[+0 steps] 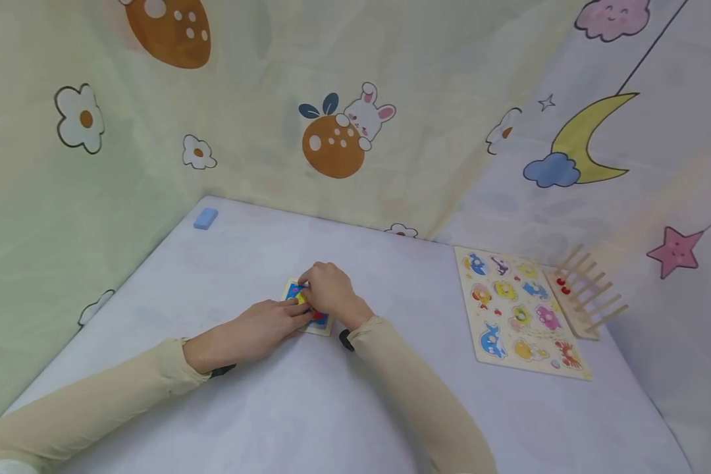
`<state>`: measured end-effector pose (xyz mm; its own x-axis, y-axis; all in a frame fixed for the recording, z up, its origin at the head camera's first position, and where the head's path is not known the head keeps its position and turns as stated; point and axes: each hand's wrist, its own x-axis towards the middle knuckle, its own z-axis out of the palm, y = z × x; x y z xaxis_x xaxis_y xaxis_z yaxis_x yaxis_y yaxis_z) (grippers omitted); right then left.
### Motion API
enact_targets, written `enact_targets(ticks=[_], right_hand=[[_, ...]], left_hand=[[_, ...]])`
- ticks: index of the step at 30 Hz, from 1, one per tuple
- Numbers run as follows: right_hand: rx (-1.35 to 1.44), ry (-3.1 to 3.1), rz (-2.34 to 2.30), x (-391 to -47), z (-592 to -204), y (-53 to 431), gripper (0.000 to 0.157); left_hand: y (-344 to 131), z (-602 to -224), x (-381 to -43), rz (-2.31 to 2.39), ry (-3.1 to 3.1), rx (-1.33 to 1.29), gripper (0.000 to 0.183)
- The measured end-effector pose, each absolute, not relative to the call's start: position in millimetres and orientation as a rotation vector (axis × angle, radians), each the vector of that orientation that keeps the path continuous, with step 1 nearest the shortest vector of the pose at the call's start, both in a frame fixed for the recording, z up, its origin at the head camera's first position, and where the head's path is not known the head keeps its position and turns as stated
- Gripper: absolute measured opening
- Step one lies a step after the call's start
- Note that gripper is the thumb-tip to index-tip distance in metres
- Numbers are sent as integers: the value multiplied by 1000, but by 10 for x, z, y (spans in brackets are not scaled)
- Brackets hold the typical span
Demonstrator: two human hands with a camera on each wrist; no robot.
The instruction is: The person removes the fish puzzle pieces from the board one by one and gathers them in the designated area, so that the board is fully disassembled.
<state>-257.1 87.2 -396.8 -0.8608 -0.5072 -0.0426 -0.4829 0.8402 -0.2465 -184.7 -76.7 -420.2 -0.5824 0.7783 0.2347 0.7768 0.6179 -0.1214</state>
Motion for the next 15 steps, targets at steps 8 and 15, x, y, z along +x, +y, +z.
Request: enact_targets(ticks=[8, 15], right_hand=[[-717, 2861, -400, -2670, -3999, 832, 21], [-641, 2836, -438, -2705, -3992, 767, 24]], left_hand=[[-770, -4191, -1860, -13, -2559, -1279, 9], [-770, -4159, -1855, 14, -2589, -1280, 8]])
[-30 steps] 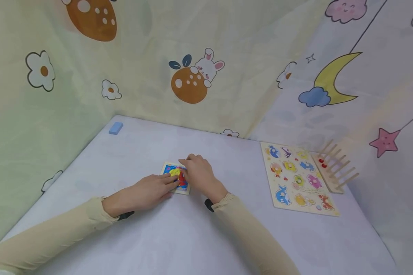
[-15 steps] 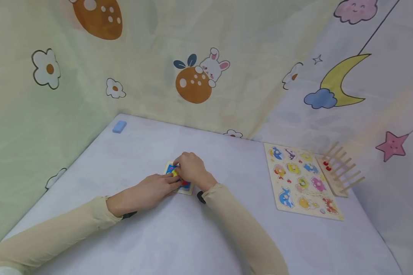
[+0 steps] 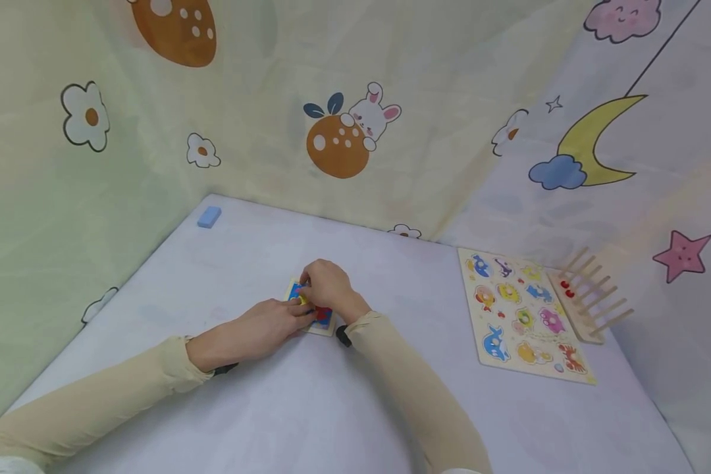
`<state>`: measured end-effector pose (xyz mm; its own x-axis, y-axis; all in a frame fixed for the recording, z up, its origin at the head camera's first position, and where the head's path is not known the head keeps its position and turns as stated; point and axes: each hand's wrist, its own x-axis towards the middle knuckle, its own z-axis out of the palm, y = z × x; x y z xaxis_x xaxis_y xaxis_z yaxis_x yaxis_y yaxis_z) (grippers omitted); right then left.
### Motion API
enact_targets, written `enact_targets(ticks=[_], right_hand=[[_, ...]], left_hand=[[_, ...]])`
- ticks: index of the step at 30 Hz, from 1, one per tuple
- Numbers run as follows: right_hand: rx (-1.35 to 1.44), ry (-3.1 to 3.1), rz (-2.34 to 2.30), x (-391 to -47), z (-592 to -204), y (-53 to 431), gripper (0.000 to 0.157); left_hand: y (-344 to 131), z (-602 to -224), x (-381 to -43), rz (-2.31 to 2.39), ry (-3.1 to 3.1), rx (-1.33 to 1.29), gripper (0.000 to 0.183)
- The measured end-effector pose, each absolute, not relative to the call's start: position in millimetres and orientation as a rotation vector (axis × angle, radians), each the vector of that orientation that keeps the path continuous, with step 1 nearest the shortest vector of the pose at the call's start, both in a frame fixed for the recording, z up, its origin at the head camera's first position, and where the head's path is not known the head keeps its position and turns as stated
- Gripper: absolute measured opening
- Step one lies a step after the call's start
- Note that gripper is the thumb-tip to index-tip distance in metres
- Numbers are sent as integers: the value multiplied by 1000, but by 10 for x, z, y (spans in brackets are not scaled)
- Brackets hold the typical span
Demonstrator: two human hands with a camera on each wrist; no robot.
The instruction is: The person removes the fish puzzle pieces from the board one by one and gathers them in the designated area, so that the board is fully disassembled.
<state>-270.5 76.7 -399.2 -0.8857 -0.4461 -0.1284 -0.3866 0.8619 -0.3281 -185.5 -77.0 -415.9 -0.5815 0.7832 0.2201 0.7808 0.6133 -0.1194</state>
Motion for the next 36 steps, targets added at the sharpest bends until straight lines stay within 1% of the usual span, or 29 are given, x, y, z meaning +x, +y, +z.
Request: enact_targets(ticks=[11, 15, 22, 36], right_hand=[[-580, 2784, -540, -2758, -3981, 769, 24], [-572, 2753, -541, -2766, -3977, 774, 26], [-564, 2742, -521, -2788, -3976, 770, 23], [-529, 2717, -518, -2812, -3977, 751, 24]], left_hand=[[-764, -4162, -1906, 70, -2609, -1276, 11], [-765, -4166, -1907, 70, -2620, -1278, 10], [-769, -4175, -1904, 95, -2606, -1274, 9], [-779, -4155, -1897, 71, -2628, -1289, 8]])
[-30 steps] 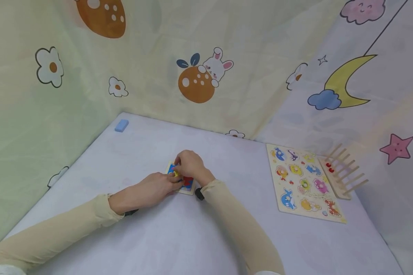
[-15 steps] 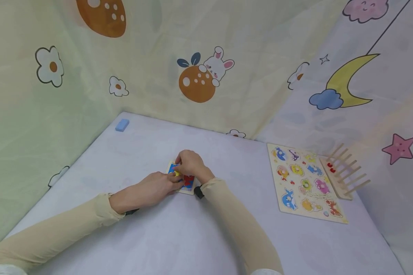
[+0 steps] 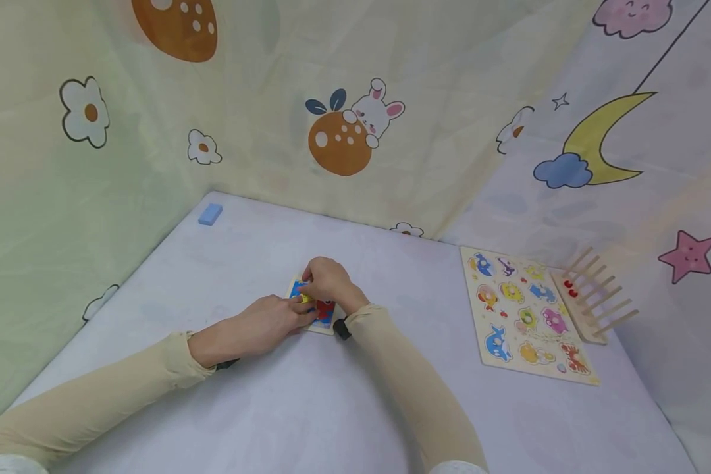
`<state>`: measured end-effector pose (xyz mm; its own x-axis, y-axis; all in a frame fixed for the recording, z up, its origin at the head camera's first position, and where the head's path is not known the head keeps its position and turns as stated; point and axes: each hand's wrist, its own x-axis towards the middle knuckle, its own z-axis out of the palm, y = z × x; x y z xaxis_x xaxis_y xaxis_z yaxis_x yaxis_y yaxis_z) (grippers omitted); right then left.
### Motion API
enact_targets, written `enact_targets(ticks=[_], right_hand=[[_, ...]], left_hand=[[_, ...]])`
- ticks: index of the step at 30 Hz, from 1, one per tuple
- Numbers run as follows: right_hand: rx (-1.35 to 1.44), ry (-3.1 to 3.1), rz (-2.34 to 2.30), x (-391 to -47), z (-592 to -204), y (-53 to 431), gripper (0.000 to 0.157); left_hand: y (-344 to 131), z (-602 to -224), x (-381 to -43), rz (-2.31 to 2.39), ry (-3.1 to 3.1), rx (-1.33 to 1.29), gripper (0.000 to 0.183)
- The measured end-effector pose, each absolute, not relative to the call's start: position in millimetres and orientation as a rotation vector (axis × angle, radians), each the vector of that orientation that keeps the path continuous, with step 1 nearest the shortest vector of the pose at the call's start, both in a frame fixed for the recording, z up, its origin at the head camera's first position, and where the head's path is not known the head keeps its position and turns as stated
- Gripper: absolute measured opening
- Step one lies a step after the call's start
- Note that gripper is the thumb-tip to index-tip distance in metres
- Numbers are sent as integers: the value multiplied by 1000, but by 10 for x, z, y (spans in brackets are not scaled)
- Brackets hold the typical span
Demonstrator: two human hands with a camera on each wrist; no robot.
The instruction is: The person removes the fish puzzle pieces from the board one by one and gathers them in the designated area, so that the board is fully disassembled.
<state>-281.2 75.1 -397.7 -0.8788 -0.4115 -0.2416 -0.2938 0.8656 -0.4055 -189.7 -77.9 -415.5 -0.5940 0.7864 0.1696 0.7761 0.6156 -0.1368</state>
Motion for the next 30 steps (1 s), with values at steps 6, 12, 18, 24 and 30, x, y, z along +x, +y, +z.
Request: enact_targets(ticks=[6, 12, 18, 24, 30], right_hand=[[-520, 2710, -539, -2809, -3974, 754, 25], [-516, 2704, -570, -2796, -3968, 761, 23], [-495, 2699, -615, -2789, -3974, 766, 23], [-486, 2706, -654, -2805, -4001, 769, 23], [-521, 2710, -672, -2814, -4003, 784, 22]], left_hand=[[-775, -4151, -1900, 77, -2628, -1288, 9], [-775, -4142, -1896, 87, -2645, -1290, 11], [-769, -4143, -1898, 93, -2674, -1289, 13], [-779, -4135, -1897, 62, -2668, -1290, 12], [-781, -4129, -1905, 83, -2660, -1301, 17]])
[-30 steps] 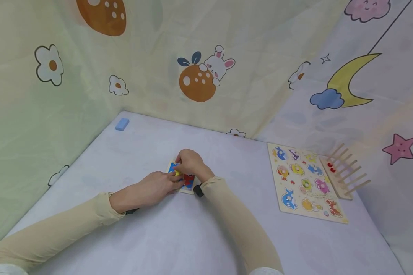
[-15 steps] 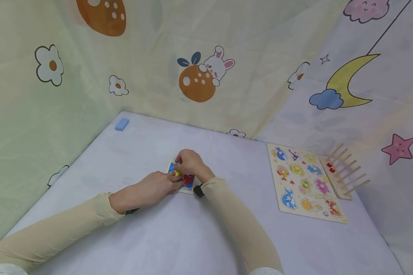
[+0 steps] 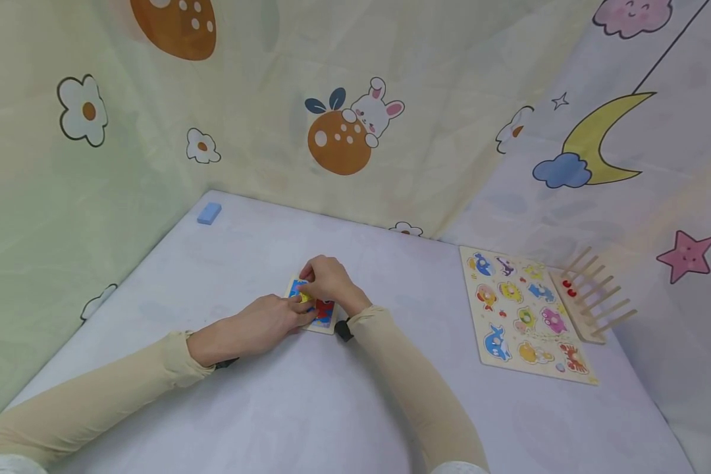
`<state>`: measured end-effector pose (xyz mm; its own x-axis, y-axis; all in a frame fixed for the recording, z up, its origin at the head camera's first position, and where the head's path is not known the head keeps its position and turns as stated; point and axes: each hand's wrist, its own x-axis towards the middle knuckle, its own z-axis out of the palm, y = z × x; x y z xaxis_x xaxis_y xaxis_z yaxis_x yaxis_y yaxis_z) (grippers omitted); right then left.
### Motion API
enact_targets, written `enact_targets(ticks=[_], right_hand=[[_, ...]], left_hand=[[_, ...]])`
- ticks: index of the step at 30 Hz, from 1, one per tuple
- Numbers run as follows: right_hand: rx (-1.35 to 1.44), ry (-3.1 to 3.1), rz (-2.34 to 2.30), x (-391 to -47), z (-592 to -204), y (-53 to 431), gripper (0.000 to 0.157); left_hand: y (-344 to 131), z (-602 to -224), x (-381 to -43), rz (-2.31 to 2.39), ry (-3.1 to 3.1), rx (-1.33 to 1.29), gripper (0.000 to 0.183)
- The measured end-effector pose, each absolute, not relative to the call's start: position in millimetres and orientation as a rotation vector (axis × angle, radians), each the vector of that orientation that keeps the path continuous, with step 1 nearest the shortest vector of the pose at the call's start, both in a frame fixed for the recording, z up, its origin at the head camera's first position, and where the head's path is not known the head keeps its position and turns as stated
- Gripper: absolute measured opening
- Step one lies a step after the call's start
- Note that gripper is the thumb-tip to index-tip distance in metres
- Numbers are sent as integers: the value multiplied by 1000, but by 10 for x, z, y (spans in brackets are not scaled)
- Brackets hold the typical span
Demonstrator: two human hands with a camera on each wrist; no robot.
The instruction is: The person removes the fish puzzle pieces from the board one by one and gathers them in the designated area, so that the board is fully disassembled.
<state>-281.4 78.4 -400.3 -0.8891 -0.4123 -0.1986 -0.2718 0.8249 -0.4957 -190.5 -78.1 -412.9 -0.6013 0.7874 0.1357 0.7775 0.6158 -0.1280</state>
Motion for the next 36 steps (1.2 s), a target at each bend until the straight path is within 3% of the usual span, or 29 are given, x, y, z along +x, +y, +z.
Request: enact_targets(ticks=[36], right_hand=[[-554, 2708, -747, -2814, -3995, 816, 12]], left_hand=[[-784, -4150, -1921, 93, -2657, -1313, 17]])
